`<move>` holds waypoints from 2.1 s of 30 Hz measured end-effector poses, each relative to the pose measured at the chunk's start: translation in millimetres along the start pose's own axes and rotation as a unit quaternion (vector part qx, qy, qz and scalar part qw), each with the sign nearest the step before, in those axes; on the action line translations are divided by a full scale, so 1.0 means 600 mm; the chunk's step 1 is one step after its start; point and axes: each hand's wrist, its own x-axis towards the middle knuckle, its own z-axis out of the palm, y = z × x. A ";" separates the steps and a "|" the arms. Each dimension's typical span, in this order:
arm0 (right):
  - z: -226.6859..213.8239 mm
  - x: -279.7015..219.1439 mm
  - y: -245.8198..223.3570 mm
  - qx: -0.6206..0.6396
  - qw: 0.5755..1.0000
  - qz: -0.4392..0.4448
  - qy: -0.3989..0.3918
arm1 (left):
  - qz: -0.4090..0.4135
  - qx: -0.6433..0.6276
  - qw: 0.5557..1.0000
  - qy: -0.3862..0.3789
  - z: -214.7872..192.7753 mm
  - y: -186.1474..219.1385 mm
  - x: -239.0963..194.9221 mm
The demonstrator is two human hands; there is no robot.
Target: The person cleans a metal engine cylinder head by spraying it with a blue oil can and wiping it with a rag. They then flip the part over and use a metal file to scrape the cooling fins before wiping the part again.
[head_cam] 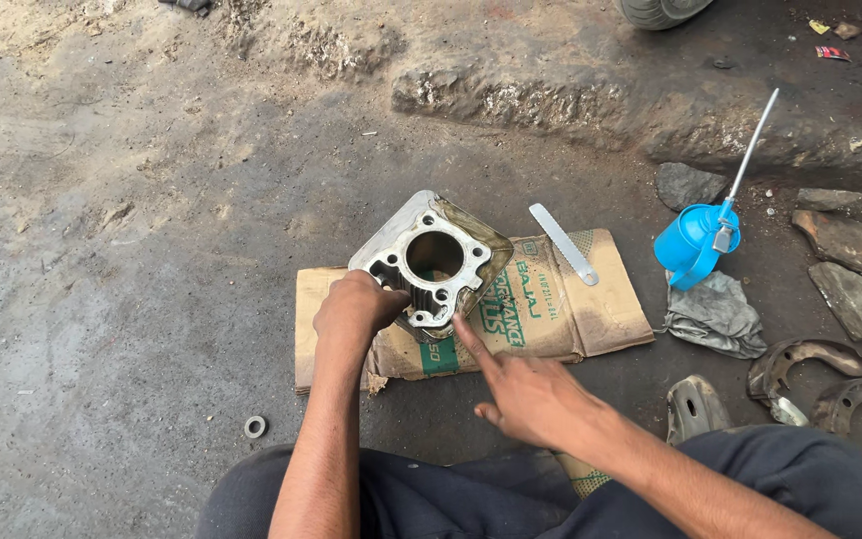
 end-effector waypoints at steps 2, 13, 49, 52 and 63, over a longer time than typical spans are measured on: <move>-0.007 -0.001 0.001 0.006 1.000 0.022 -0.014 | 0.000 0.003 1.000 0.005 0.005 -0.001 0.005; -0.013 0.009 0.023 0.013 0.996 0.084 -0.020 | 0.062 -0.018 0.995 0.077 0.042 -0.025 0.064; -0.106 -0.047 0.289 0.443 0.875 0.122 0.153 | 0.259 -0.273 0.926 -0.019 -0.035 0.056 -0.062; -0.128 -0.049 0.251 0.587 0.797 0.067 0.124 | 0.458 -0.238 0.852 -0.085 0.006 0.091 -0.087; -0.117 -0.049 0.277 0.588 0.777 0.082 0.208 | 0.373 -0.476 0.784 -0.138 0.090 0.100 -0.039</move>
